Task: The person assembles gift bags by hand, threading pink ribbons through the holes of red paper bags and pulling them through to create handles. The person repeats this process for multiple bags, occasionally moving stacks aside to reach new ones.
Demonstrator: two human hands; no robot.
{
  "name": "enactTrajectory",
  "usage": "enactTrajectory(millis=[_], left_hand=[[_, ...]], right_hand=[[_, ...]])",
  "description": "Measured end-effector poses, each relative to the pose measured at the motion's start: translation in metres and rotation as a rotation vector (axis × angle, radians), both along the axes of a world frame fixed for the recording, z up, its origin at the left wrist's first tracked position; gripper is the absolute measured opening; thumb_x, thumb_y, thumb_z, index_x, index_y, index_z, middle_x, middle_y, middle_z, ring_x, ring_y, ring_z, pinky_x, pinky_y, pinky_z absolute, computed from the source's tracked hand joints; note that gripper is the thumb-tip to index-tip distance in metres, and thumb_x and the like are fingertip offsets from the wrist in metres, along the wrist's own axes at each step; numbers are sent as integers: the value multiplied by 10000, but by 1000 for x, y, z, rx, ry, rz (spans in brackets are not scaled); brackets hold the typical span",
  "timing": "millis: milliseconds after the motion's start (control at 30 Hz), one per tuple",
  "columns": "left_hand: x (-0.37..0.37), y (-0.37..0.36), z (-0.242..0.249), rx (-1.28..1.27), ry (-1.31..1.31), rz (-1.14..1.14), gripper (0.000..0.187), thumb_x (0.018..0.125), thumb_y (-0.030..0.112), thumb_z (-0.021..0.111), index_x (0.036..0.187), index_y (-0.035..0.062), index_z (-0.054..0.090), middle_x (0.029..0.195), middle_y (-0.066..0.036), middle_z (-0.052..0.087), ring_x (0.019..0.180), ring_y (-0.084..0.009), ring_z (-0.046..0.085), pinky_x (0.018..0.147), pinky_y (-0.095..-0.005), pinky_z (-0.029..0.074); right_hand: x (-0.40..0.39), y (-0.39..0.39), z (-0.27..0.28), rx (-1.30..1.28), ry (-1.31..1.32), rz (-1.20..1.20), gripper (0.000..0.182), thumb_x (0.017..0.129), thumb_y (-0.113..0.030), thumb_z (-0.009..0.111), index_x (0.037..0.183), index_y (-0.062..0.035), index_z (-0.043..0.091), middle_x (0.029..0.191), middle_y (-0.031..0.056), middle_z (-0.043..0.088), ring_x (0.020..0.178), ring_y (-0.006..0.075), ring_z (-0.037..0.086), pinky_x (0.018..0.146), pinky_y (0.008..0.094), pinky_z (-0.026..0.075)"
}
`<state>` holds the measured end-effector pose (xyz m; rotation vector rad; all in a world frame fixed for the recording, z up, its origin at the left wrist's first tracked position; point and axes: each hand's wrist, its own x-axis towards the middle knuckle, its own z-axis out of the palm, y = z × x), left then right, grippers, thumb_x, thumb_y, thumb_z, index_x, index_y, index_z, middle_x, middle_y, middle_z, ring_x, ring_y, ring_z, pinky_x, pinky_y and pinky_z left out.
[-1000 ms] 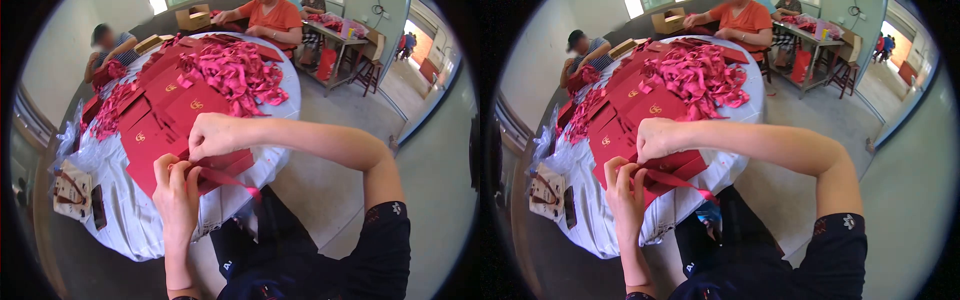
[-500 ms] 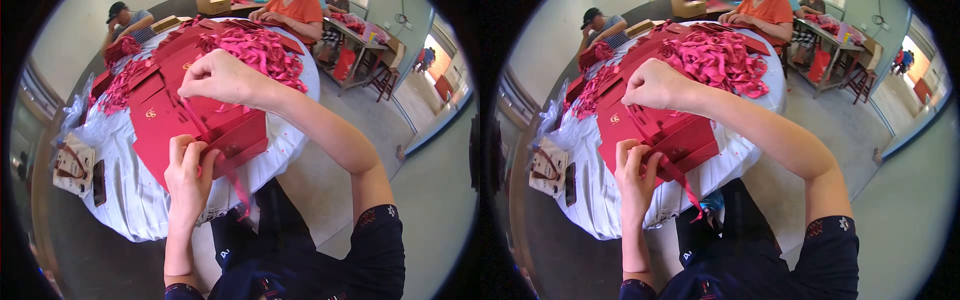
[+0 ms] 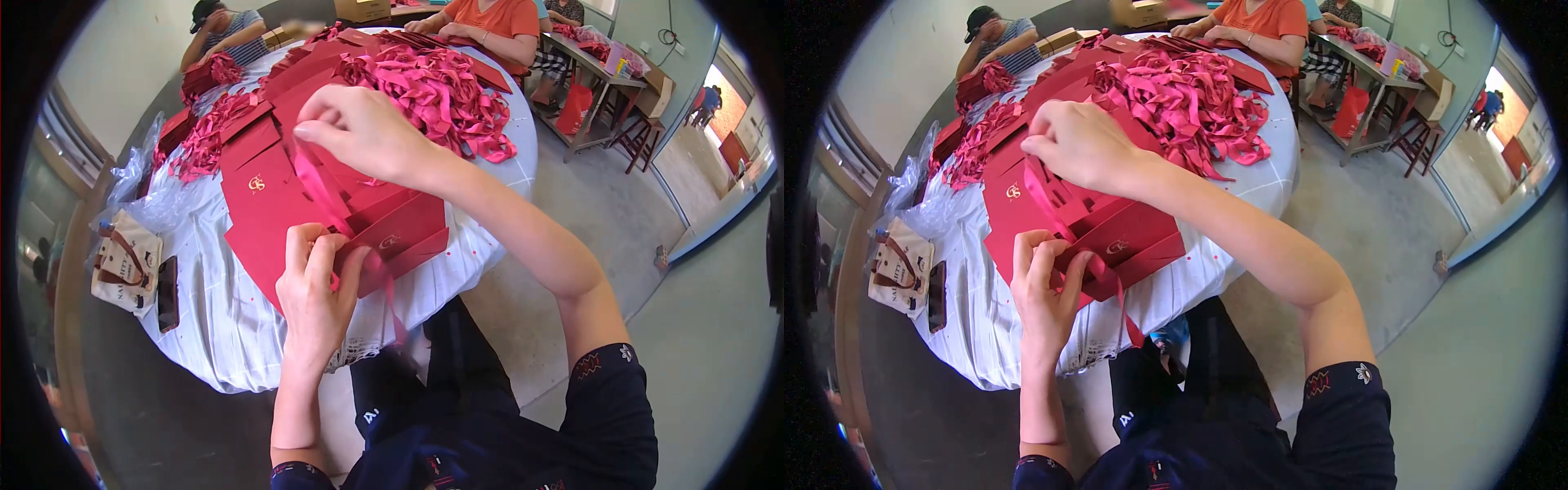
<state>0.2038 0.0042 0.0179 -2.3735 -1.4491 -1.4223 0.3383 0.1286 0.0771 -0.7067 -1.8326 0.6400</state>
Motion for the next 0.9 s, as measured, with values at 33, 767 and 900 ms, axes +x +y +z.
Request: enactTrajectory(millis=[33, 767, 900], left_hand=[[-1, 2, 0, -3, -11, 6, 211, 750, 38, 763, 862, -13, 592, 918, -100, 526, 637, -164, 534, 525, -275, 437], [-10, 27, -6, 49, 45, 39, 186, 773, -41, 667, 902, -22, 534, 956, -149, 480, 866, -293, 518, 729, -352, 434], [-6, 21, -1, 94, 126, 57, 211, 777, -59, 647, 945, -19, 525, 974, -163, 469, 915, -318, 510, 785, -381, 430]], right_hand=[[7, -11, -2, 119, -13, -133, 242, 823, -235, 665, 801, 5, 670, 727, 146, 658, 671, 266, 645, 642, 358, 500], [71, -159, -141, -475, 80, 48, 141, 959, -110, 532, 998, 21, 567, 807, 64, 598, 737, 144, 573, 681, 309, 462], [88, -170, -145, -441, -42, 76, 163, 956, -129, 545, 1002, 24, 573, 868, 76, 619, 823, 150, 596, 741, 314, 470]])
